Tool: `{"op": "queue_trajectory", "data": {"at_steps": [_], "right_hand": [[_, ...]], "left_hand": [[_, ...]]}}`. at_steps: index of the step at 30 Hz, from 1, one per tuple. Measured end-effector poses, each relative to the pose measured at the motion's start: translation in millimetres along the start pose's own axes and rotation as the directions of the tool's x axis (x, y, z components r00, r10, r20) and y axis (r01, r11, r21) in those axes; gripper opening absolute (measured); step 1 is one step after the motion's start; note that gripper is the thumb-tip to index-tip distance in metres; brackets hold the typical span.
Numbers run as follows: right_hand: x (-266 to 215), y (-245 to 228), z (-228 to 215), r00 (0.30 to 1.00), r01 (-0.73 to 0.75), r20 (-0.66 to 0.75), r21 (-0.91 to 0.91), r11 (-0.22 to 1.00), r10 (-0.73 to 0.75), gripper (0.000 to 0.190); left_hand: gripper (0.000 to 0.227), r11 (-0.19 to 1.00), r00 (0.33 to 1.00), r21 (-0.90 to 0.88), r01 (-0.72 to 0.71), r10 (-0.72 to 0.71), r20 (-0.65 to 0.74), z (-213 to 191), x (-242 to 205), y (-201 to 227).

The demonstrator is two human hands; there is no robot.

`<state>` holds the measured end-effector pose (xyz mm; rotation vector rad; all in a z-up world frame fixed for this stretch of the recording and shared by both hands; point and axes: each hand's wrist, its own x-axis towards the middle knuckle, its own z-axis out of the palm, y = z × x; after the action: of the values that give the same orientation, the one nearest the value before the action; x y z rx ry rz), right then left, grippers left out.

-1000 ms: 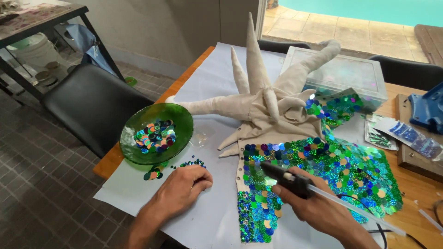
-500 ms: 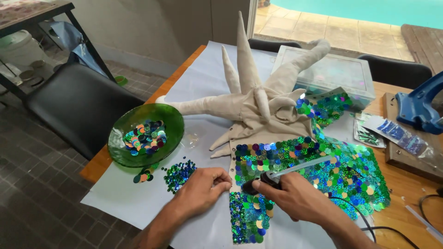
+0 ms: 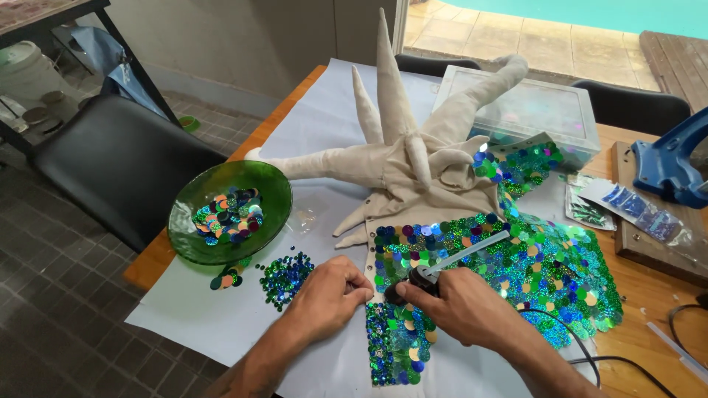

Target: Applying sequins to a fabric piece using a hot glue gun

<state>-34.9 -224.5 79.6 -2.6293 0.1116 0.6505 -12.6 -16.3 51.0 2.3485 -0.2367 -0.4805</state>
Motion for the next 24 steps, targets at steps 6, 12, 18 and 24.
{"op": "queue_trajectory", "data": {"at_steps": [6, 12, 18, 24], "right_hand": [[-0.1, -2.0, 1.9, 1.0, -0.004, -0.027, -0.066, 0.998, 0.002, 0.073], [-6.4, -0.4, 3.7, 0.993, 0.061, -0.091, -0.143, 0.988, -0.075, 0.071], [-12.2, 11.7, 3.1, 0.996, -0.036, -0.088, -0.019, 0.999, 0.034, 0.064], [-18.0, 20.1, 4.2, 0.994, -0.038, -0.099, 0.028, 0.999, 0.04, 0.06]], "left_hand": [[0.014, 0.997, 0.996, 0.008, 0.079, -0.08, 0.032, 2.3, 1.1, 6.9], [0.012, 0.994, 0.999, 0.106, 0.028, -0.033, 0.038, 11.6, 8.3, 5.0], [0.013, 0.988, 0.997, 0.152, 0.022, -0.032, 0.066, 14.2, 10.7, 11.5], [0.01, 0.983, 0.999, 0.18, -0.04, 0.035, 0.03, 23.3, 16.4, 3.0]]}}
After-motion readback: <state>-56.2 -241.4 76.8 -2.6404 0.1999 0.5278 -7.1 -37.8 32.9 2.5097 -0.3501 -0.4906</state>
